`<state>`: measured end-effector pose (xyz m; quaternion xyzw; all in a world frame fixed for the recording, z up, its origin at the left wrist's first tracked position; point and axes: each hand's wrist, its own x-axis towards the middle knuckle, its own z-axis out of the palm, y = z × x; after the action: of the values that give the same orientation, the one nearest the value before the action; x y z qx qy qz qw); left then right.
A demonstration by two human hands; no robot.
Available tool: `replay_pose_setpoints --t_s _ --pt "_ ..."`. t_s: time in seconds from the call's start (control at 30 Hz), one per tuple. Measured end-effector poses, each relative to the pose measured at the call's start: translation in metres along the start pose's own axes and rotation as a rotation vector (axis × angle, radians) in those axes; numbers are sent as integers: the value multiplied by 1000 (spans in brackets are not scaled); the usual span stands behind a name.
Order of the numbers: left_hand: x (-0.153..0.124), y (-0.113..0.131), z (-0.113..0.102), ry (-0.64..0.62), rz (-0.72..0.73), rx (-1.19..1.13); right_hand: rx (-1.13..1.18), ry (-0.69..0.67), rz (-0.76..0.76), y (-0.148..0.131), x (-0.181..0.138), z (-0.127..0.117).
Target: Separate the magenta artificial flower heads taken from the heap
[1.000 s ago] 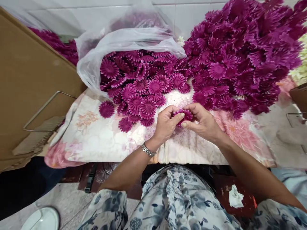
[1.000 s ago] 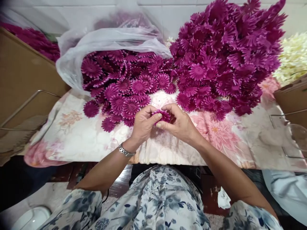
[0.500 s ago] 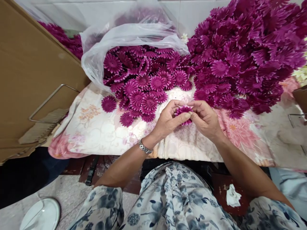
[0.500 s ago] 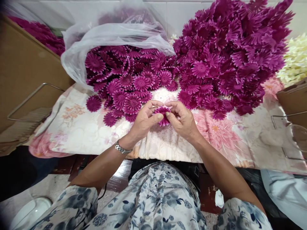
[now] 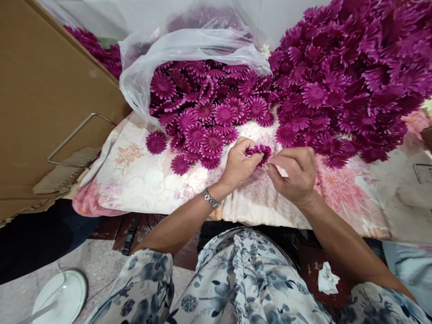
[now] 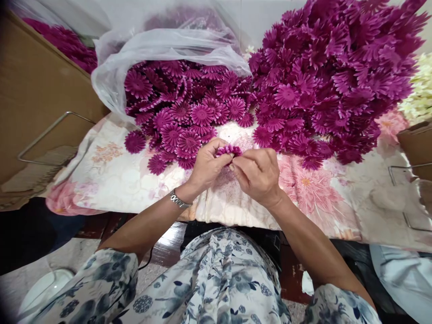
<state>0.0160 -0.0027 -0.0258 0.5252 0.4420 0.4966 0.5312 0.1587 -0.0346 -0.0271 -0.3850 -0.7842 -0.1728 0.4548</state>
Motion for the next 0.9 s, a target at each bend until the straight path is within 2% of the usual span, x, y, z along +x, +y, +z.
replay_pose_setpoints --t_s 0.07,0.13,0.27,0.33,0.43,0.57,0.77,0.9 --pt "0 0 3 -16 2 -47 1 -25 -65 -2 -2 2" --pt "-3 1 6 -54 -104 -226 26 -53 -65 -2 -3 6" --pt "-8 2 8 -115 -359 -549 66 -82 38 2 -5 13" --pt "-9 1 6 -122 -433 -653 90 -113 99 4 -5 14" --pt "-7 -1 3 -94 -456 -733 95 -154 165 6 -6 14" --pt "-7 -3 2 -81 -463 -725 88 -177 188 7 -7 15" --pt "-9 -1 3 -135 -436 -649 103 -124 159 6 -5 14" --pt "-8 -1 3 -121 -422 -652 220 -120 249 6 -2 12"
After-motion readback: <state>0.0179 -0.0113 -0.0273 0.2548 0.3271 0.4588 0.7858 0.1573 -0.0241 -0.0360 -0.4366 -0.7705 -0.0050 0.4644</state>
